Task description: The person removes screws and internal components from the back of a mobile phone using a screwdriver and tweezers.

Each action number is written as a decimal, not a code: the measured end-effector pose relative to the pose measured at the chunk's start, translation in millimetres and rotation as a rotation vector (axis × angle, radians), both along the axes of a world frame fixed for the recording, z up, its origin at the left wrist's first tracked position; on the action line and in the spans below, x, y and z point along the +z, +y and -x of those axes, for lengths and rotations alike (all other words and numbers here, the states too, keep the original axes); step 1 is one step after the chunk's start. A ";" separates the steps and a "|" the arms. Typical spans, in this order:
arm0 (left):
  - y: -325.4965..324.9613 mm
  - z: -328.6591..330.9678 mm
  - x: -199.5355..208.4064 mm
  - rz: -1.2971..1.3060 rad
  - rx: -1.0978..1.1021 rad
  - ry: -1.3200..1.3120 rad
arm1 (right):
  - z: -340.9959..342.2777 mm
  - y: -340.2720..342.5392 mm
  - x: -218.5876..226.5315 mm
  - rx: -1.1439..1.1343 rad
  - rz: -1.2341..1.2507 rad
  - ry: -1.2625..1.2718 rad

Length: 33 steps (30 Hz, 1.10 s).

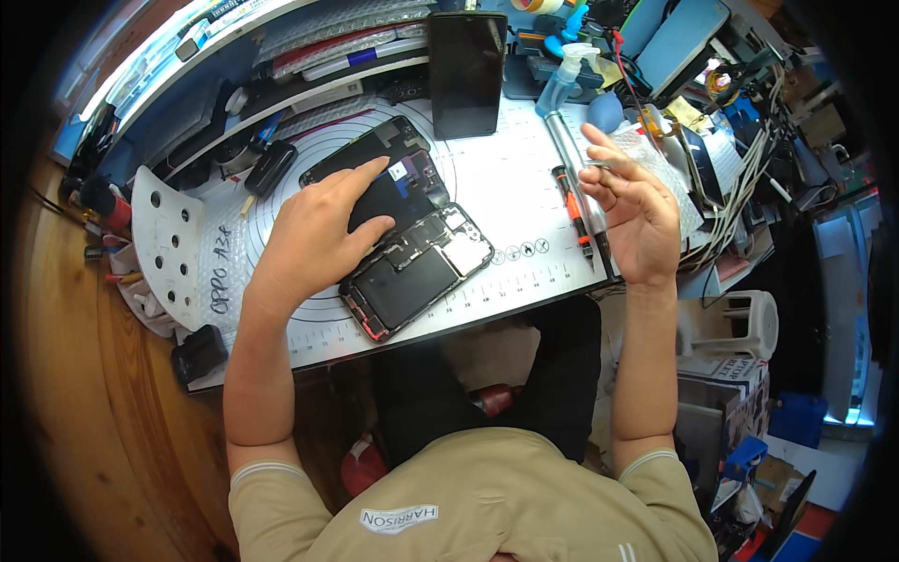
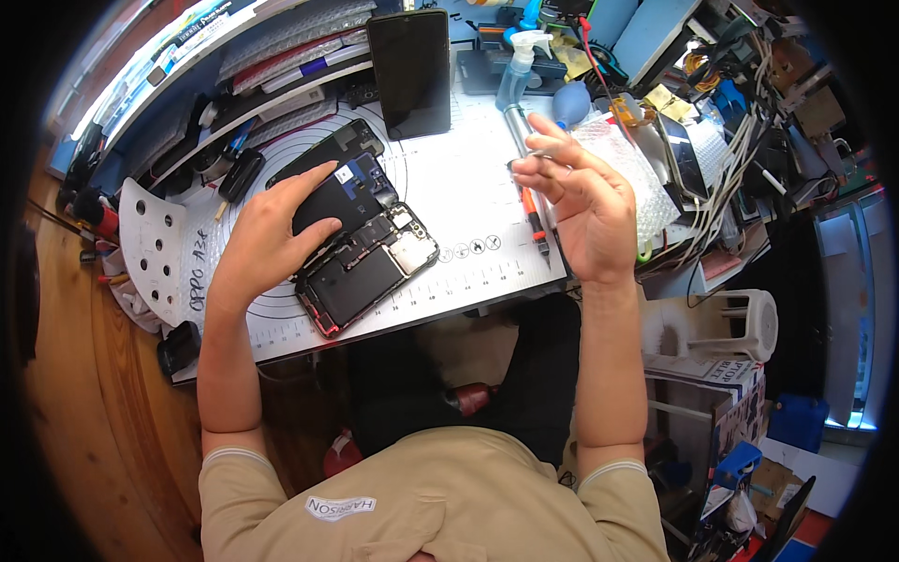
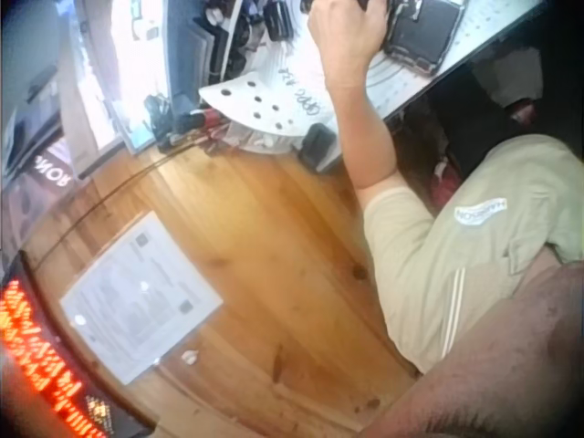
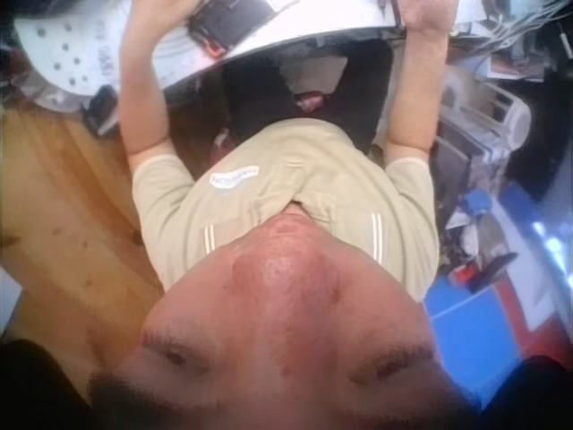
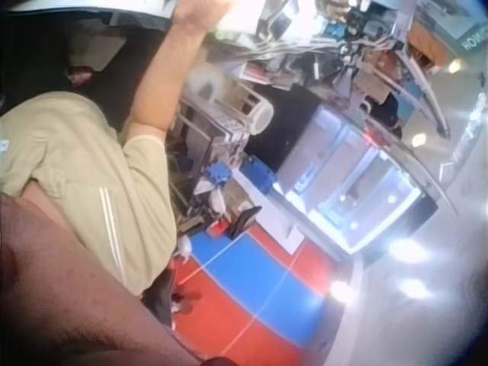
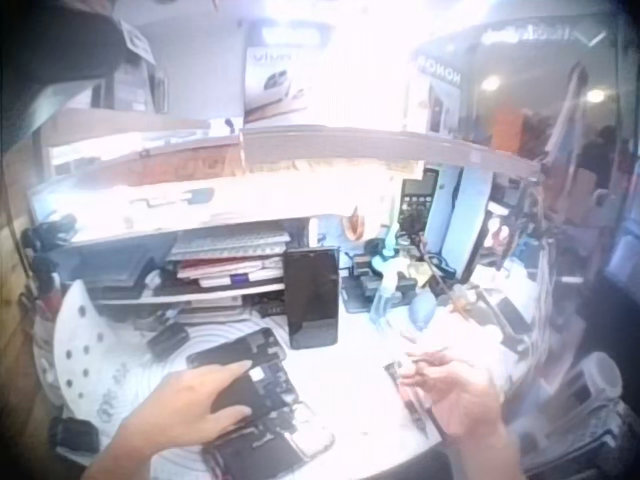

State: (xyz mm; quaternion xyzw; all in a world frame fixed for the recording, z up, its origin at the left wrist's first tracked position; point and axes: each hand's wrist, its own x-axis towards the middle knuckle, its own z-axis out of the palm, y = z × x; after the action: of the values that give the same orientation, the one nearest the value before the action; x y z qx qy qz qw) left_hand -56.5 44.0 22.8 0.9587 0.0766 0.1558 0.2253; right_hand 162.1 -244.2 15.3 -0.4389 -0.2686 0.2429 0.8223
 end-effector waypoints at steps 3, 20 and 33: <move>-2.4 -0.9 5.5 0.029 0.011 0.057 | 13.7 19.2 -4.0 -0.034 0.073 -0.014; 3.1 -2.1 -2.7 0.053 -0.002 -0.003 | 41.5 87.1 0.3 0.034 0.461 -1.139; 3.4 -1.6 -4.6 0.014 -0.009 -0.031 | 46.2 95.3 2.1 0.028 0.504 -1.304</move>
State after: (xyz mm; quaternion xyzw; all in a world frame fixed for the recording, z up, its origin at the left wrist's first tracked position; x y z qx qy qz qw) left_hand -54.8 47.4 18.2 0.9549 0.0698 0.1689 0.2341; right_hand 115.9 -148.8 17.4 -0.6691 -0.6484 -0.0044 0.3632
